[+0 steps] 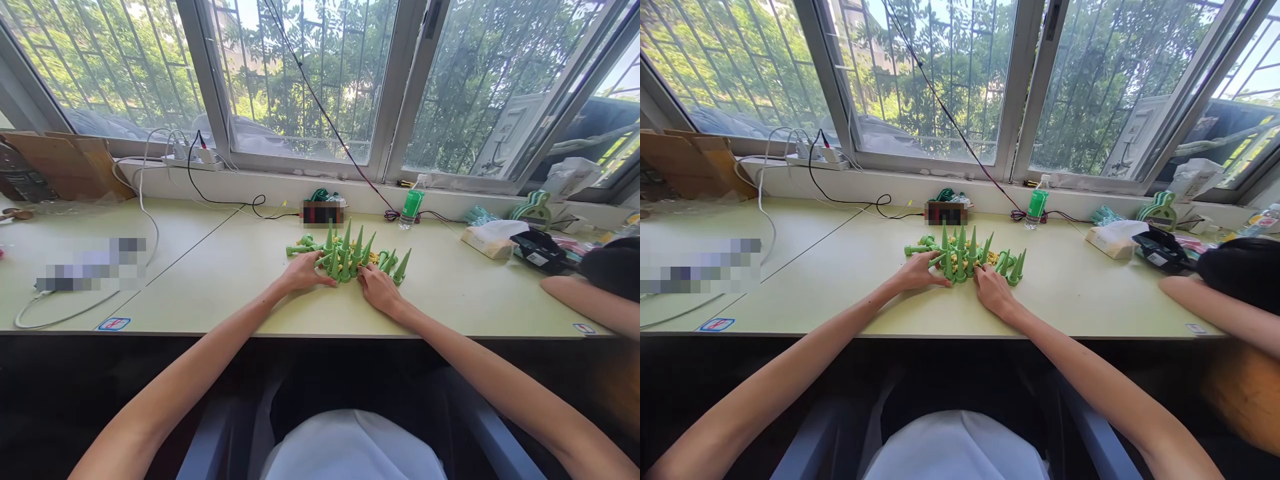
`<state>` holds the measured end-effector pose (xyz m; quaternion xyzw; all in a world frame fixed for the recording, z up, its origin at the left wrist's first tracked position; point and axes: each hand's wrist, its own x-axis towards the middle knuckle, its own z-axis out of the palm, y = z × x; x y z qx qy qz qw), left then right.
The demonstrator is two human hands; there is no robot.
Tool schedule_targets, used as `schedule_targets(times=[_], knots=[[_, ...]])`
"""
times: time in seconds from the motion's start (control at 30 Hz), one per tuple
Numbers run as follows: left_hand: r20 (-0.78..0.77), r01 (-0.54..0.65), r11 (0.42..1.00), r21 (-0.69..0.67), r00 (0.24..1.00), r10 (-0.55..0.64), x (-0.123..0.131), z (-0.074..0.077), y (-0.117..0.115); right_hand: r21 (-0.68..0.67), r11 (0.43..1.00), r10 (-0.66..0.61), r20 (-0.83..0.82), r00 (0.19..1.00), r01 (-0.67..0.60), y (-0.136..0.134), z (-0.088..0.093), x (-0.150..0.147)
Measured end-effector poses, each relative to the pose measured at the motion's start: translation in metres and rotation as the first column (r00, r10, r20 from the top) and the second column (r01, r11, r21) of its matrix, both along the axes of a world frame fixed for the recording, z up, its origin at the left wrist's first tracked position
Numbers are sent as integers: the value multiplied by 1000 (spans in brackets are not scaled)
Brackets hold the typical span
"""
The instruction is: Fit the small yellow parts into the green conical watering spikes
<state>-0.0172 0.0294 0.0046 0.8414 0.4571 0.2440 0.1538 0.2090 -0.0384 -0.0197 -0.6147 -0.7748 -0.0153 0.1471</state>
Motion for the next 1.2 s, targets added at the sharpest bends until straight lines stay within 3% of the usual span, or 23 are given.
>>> schedule_targets(times=[0.43, 0.63, 0.77, 0.97, 1.1, 1.2], knots=[[3, -9, 1000, -1, 1000, 9, 2, -3, 2, -2, 999, -33, -37, 999, 33, 1, -3, 0], [26, 41, 999, -8, 999, -41, -4, -5, 3, 81, 997, 25, -218, 976, -8, 1, -10, 5], [111, 68, 998, 9, 991, -68, -14, -3, 4, 175, 984, 106, -359, 927, -45, -1, -11, 8], [349, -25, 992, 123, 937, -19, -23, 9, 0, 259, 960, 211, -426, 880, -105, -4, -10, 7], [520, 49, 986, 161, 844, -127, -20, 11, -5, 314, 933, 301, -426, 853, -173, -2, -14, 6], [556, 66, 967, 246, 807, -197, -16, 10, -9, 357, 899, 392, -398, 830, -254, -1, -16, 6]])
